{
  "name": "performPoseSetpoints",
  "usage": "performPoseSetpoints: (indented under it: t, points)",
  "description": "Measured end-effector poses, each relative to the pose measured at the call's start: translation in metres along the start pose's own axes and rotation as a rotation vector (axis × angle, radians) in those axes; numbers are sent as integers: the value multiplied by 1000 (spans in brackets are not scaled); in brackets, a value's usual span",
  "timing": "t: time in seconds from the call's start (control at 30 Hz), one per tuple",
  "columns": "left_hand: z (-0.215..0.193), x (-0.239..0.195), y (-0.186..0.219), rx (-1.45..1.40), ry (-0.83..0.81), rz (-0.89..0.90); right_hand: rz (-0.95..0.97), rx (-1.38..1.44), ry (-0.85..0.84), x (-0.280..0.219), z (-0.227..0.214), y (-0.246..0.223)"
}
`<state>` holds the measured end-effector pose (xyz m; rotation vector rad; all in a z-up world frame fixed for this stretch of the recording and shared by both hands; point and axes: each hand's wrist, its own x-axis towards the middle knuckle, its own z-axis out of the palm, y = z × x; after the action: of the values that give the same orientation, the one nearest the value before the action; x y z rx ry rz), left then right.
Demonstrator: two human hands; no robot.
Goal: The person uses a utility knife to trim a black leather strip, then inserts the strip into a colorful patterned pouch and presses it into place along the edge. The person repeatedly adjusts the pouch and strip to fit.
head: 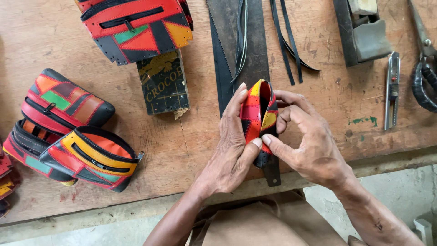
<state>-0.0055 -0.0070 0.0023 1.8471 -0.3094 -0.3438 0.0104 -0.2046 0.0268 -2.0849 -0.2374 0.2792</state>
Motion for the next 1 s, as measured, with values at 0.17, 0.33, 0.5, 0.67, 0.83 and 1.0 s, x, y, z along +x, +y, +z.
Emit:
performPoseSetpoints:
  t: [0.17,0.33,0.5,0.67,0.83,1.0]
  points:
    - [1,0,-2,12,5,10,9,-15,-12,2,-1,-3]
    - [5,0,-8,-11,16,57,-7,-13,-11,3,-2,-4]
    - [8,-2,-12,-41,25,117,10,-54,-40,3,-4,-4]
    - [8,-1,-9,9,28,76,4,-68,-49,4,-4,-8]
    - [9,2,-5,58,48,14,-19,-120,-72,7,-7,-10]
    - [7,4,-1,-30,62,8,8,-125,-167,15,-18,-10]
